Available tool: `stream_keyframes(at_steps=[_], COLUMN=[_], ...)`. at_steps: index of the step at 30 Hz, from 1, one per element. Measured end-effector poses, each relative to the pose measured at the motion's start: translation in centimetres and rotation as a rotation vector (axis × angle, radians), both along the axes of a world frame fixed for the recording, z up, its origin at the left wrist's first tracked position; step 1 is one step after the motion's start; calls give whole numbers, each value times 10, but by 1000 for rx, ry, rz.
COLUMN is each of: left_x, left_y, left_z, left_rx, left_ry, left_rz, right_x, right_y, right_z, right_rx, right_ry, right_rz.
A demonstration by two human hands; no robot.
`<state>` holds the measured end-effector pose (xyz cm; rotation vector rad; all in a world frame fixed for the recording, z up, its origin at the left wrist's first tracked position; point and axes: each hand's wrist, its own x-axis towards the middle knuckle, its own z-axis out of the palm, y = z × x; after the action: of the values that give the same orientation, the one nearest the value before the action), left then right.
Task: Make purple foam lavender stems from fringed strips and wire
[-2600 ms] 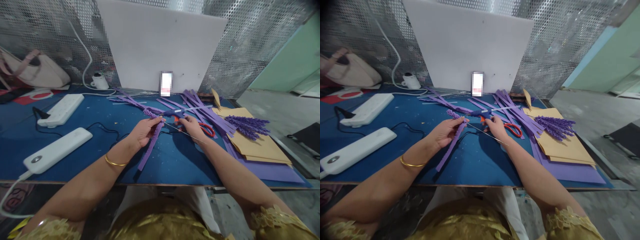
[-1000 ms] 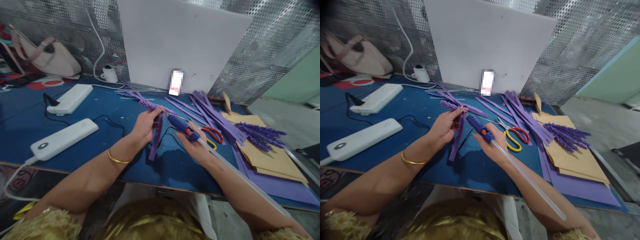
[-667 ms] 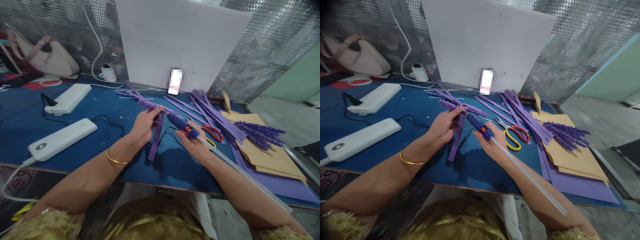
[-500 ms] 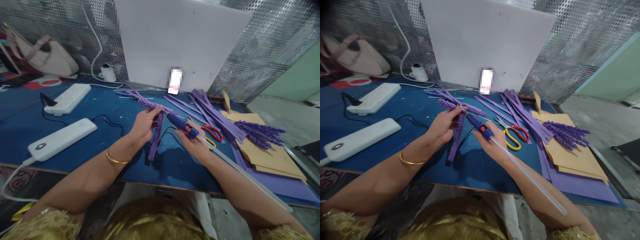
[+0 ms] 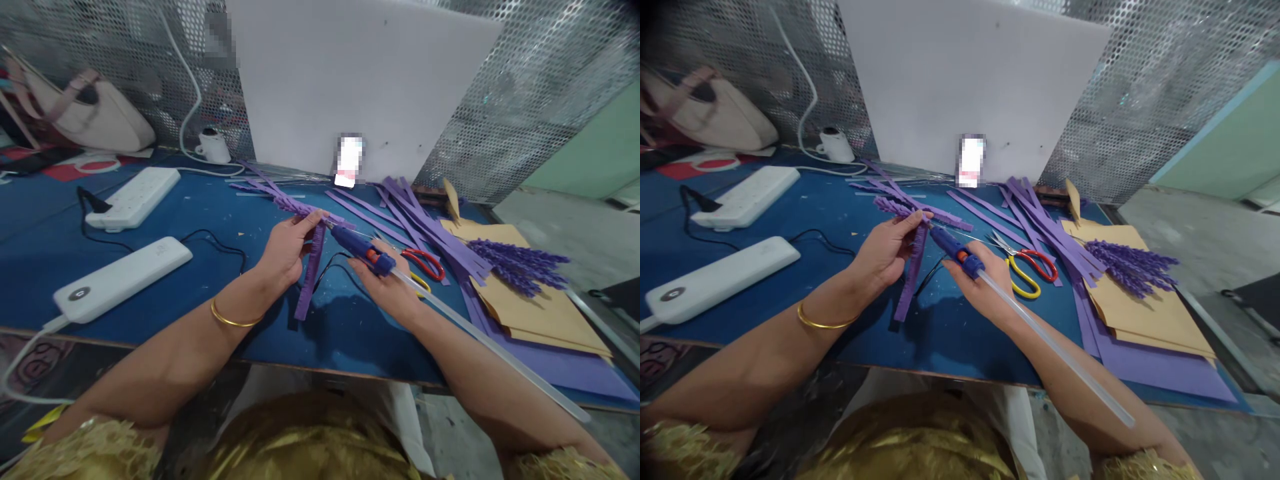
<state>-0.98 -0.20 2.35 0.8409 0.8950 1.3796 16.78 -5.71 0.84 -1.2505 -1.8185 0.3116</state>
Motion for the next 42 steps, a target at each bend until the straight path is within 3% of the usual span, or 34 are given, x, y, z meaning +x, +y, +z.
stream_keyframes(at_steps=[42], left_x=[-3], left_y=[2], left_z=[2], left_rx=[7], left_ry=[12], left_rz=[12], right_x=[-1], right_y=[-5], right_z=[7], right_rx=[-86], right_ry=[-33], right_rz=[10])
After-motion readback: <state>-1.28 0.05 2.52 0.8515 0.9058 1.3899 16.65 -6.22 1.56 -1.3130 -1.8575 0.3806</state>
